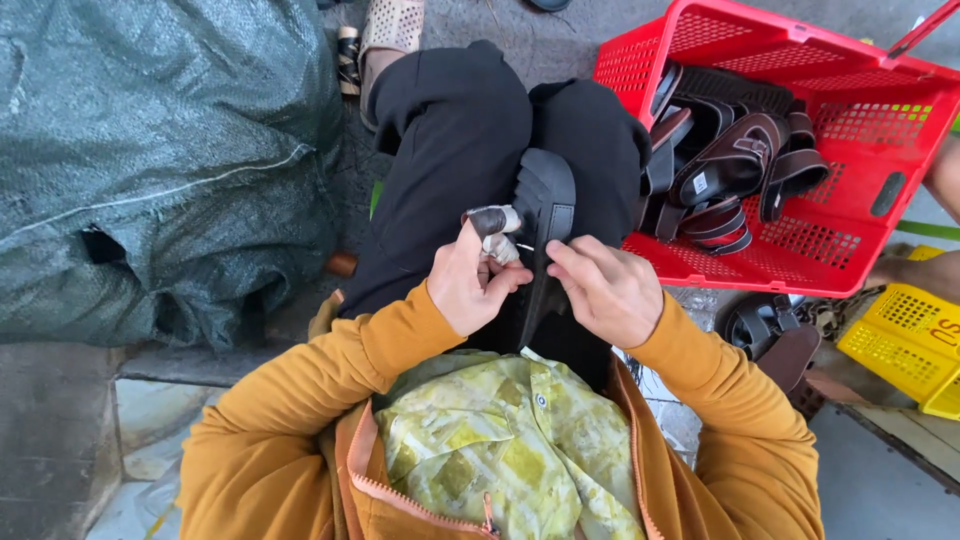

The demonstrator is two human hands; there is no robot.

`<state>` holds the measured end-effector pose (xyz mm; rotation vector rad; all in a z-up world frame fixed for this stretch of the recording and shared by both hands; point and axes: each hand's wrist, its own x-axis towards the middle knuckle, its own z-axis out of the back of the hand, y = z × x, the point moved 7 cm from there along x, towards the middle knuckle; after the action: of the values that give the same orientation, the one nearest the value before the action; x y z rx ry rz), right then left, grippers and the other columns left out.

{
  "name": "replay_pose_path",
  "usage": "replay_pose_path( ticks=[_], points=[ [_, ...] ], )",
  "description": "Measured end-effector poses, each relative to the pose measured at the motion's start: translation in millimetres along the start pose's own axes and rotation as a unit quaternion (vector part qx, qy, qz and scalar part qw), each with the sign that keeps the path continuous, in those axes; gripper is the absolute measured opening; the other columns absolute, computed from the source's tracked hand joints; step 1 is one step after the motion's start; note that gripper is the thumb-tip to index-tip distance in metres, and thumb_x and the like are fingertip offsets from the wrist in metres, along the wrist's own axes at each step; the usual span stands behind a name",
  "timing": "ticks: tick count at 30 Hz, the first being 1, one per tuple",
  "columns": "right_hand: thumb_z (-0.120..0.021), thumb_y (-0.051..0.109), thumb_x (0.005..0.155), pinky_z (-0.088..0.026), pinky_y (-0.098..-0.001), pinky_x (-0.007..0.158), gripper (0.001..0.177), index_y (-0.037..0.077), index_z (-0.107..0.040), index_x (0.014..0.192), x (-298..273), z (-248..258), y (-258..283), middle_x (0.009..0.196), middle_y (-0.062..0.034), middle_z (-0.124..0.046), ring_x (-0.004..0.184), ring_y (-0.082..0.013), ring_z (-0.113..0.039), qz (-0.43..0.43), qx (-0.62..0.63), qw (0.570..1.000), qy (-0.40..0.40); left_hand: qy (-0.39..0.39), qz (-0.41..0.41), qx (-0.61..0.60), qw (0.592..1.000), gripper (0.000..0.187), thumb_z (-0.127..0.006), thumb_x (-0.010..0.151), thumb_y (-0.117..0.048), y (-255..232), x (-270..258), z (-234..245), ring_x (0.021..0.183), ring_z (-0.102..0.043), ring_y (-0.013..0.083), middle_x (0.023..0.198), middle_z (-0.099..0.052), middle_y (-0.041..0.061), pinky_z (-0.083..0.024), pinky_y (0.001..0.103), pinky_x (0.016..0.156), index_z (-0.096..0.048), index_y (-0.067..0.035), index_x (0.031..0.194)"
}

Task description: The person is hand-sewing the sole of a black sandal using a needle and thread.

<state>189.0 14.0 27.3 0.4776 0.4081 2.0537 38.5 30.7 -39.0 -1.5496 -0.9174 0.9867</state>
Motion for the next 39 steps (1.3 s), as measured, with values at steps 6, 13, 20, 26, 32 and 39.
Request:
replay_pose_path(
  ticks=[6,13,20,26,32,39],
  points=[
    [-0.063,0.018,0.09,-0.055,-0.0323,0.051,0.026,0.012,-0.055,0.114,3.5,1.0,3.3,0.085,-0.008,-0.06,0.055,-0.0225,-0.063,-0.02,0.026,0.999,0.002,-0.013,0.037,-0.038,0.999,0.04,-0.071,0.081,0.0,0.6,-3.6,9.6,0.053,-0.065,0.0109,0.071,-0.07,0.006,-0.046,0.015,0.043,-0.049,-0.002,0.115],
    [-0.065,0.016,0.088,-0.056,-0.0339,0.057,0.03,0.012,-0.063,0.117,4.3,22.5,14.4,0.092,-0.0105,-0.063,0.061,-0.0242,-0.063,0.003,-0.016,1.0,-0.001,0.027,0.065,-0.067,0.995,0.046,-0.072,0.077,0.003,-17.2,6.4,11.1,0.049,-0.064,0.0127,0.069,-0.068,0.009,-0.046,0.017,0.039,-0.049,-0.001,0.117],
    [-0.057,0.023,0.094,-0.027,-0.0249,0.029,0.041,0.036,-0.058,0.132,-25.7,84.1,-13.9,0.107,0.0005,-0.052,0.036,-0.0078,-0.029,-0.056,-0.248,0.95,0.179,0.013,-0.27,0.365,0.891,0.025,-0.071,0.087,-0.027,-67.0,3.4,-21.5,0.072,-0.051,0.0387,0.077,-0.043,0.014,-0.047,0.042,0.055,-0.061,-0.004,0.087],
    [-0.06,0.014,0.092,-0.04,-0.0243,0.042,0.017,0.009,-0.058,0.108,-5.1,54.6,11.4,0.11,-0.0081,-0.055,0.076,-0.0145,-0.059,-0.016,0.007,0.996,0.089,0.03,-0.416,0.366,0.832,0.02,-0.057,0.09,0.001,-98.0,-14.8,-28.5,0.065,-0.05,0.0268,0.076,-0.047,0.011,-0.041,0.031,0.05,-0.059,-0.006,0.071],
    [-0.056,0.011,0.091,-0.057,-0.0275,0.072,0.018,0.005,-0.061,0.108,-31.1,47.1,-12.4,0.098,-0.0069,-0.067,0.078,-0.015,-0.067,-0.145,0.426,0.888,0.093,0.013,-0.418,0.325,0.848,0.031,-0.071,0.084,0.002,-94.1,-26.7,-21.9,0.061,-0.047,0.029,0.087,-0.055,0.023,-0.045,0.034,0.048,-0.046,0.002,0.064],
    [-0.033,0.025,0.106,-0.042,-0.0338,0.033,0.04,0.023,-0.028,0.146,-33.4,101.3,-60.4,0.129,-0.0378,-0.047,0.037,-0.0204,-0.045,-0.243,0.551,0.757,-0.256,0.015,-0.284,0.449,0.847,0.062,-0.074,0.077,-0.057,-69.9,-12.9,-0.7,0.068,-0.057,0.0385,0.072,-0.052,0.018,-0.045,0.041,0.05,-0.047,-0.003,0.066]
  ],
)
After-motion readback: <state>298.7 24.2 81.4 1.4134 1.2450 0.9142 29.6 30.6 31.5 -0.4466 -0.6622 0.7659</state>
